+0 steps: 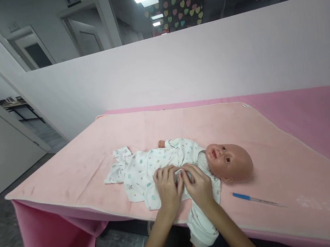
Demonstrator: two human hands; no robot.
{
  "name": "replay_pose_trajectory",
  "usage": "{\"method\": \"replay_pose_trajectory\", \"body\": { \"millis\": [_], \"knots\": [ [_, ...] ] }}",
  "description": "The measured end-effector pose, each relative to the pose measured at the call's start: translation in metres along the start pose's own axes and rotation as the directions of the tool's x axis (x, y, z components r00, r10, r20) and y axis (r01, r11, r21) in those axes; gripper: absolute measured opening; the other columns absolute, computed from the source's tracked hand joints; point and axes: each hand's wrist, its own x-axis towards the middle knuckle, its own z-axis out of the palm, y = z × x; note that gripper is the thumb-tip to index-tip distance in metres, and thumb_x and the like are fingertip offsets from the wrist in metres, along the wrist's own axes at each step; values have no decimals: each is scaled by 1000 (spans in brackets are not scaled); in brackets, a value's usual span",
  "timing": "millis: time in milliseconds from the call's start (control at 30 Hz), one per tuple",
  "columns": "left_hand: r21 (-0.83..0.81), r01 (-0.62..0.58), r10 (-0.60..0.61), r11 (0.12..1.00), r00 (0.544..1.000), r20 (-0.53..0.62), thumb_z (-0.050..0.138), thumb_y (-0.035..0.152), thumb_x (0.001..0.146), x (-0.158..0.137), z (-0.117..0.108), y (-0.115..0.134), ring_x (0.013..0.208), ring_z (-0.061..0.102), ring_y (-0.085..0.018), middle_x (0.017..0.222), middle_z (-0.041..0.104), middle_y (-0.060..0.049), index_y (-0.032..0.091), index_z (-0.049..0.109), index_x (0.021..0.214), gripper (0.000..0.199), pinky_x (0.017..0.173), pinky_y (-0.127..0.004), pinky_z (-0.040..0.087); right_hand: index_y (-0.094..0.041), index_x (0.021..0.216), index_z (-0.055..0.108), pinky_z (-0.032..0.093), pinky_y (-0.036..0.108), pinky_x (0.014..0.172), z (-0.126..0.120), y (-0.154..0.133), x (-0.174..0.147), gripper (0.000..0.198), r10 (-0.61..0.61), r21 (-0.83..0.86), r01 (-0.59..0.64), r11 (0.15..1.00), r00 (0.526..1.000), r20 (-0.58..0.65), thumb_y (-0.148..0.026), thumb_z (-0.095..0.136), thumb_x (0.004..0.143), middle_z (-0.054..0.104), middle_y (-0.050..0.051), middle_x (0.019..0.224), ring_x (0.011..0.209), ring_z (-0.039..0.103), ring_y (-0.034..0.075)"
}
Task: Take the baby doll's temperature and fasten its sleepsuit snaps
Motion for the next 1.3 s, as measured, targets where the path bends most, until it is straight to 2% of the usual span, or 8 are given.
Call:
{"method": "replay_pose_trajectory", "body": {
  "millis": [233, 533, 700, 867, 1000, 1133, 1200, 1300],
  "knots": [
    [-64, 28, -29, 998, 1000, -13, 43, 23, 84, -1, -1, 0, 91, 49, -18, 96, 59, -2, 21, 55, 92, 15, 86, -37, 31, -18, 87, 61, 44, 23, 63, -2, -3, 1, 17, 11, -8, -11, 1000, 1000, -7, -19, 44, 84, 64, 4, 84, 68, 57, 12],
    [-235, 28, -33, 972, 999, -16, 43, 23, 84, -3, -6, -3, 91, 51, -16, 93, 61, -1, 23, 58, 91, 17, 85, -35, 33, -17, 88, 61, 44, 22, 61, -1, -1, -1, 18, 14, -30, -14, 999, 1000, -9, -22, 44, 85, 64, 4, 79, 66, 57, 11],
    [-288, 51, -65, 956, 997, -39, 41, 19, 81, -2, -7, -4, 86, 52, -17, 85, 62, 0, 22, 57, 80, 17, 82, -36, 35, -17, 87, 61, 44, 22, 61, -1, -1, -2, 19, 10, -47, -10, 999, 1000, 9, -22, 43, 85, 64, 3, 77, 66, 58, 11],
    [-176, 48, -50, 983, 999, -5, 43, 15, 71, -4, -7, 3, 81, 49, -18, 81, 56, -3, 20, 50, 68, 9, 77, -36, 36, -17, 86, 62, 44, 22, 60, -2, -2, -2, 21, 16, -44, -16, 999, 1000, 11, -19, 41, 85, 64, 3, 74, 65, 58, 11],
    [-92, 67, -67, 994, 998, 2, 42, 20, 77, -5, -7, 6, 78, 46, -18, 80, 52, -4, 18, 48, 70, 9, 74, -34, 35, -17, 87, 62, 44, 21, 61, -2, 0, -3, 21, 30, -36, -30, 999, 1000, 6, -19, 41, 85, 64, 3, 76, 66, 58, 11],
    [-114, 107, -124, 988, 980, -156, 42, 23, 82, -8, -7, 2, 84, 48, -17, 81, 52, -4, 18, 48, 73, 12, 78, -33, 36, -17, 87, 62, 44, 21, 59, -2, 1, -3, 21, 22, -27, -23, 999, 1000, -21, -21, 41, 86, 64, 3, 76, 64, 57, 11],
    [-99, 77, -96, 992, 972, -214, 46, 23, 81, -8, -6, 1, 92, 47, -19, 90, 54, -5, 18, 52, 81, 8, 82, -35, 35, -17, 87, 62, 43, 22, 58, -2, 1, -3, 21, 28, -27, -29, 999, 999, -26, -21, 41, 86, 64, 3, 75, 62, 56, 11],
    [-50, -20, 14, 999, 993, -113, 49, 22, 81, -7, -6, 2, 96, 48, -19, 100, 56, -4, 22, 58, 89, 12, 86, -36, 33, -17, 87, 62, 43, 22, 58, -2, 1, -2, 22, 37, -32, -38, 999, 999, -29, -20, 40, 86, 64, 3, 75, 62, 56, 11]
  ]
}}
